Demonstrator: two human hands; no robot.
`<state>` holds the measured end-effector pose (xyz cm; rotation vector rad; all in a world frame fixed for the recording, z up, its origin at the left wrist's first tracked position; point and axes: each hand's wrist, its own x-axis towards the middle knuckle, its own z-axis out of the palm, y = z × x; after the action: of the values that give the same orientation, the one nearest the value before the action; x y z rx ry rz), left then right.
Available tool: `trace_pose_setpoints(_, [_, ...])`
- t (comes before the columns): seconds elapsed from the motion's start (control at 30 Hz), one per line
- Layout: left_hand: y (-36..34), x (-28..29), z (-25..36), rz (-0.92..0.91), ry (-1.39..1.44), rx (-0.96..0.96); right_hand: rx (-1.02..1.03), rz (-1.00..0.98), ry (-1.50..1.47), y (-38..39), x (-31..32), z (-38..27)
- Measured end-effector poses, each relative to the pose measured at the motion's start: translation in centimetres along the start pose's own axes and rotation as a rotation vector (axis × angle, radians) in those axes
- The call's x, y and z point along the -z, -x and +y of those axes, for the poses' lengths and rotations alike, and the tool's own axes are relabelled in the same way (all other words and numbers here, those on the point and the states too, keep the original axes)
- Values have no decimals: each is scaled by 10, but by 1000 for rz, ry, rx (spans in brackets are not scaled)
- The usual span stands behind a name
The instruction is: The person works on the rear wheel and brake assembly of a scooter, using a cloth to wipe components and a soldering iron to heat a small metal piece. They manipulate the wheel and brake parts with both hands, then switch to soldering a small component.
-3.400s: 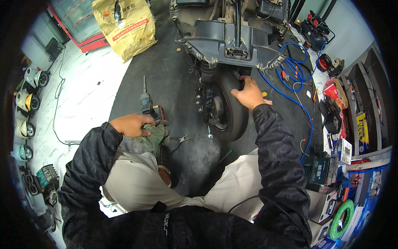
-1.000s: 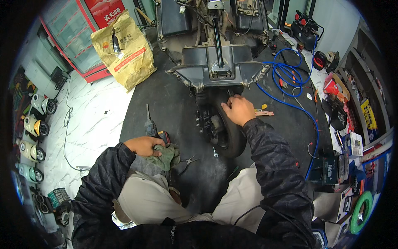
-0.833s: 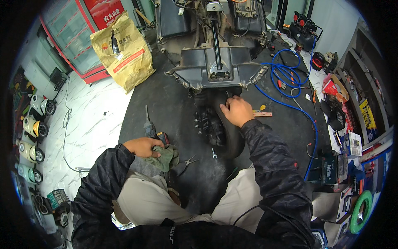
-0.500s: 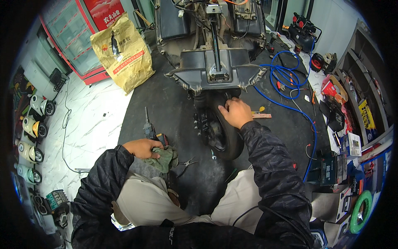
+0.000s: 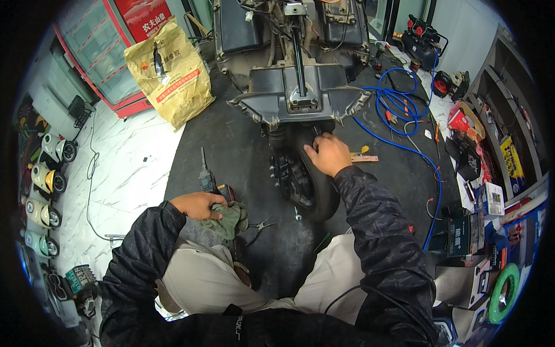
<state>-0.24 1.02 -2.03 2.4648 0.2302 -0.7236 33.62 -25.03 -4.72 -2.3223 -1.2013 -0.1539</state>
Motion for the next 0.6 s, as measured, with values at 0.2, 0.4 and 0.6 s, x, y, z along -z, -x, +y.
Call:
trace_pose_setpoints(0.2, [1, 1, 3, -8, 15, 17, -1, -11, 0, 1, 1, 1])
trace_pose_setpoints(0.4, [1, 1, 4, -8, 13, 20, 7, 5, -7, 1, -1, 2])
trace_pose_setpoints(0.6, [1, 2, 4, -3, 16, 14, 17, 5, 5, 1, -2, 3])
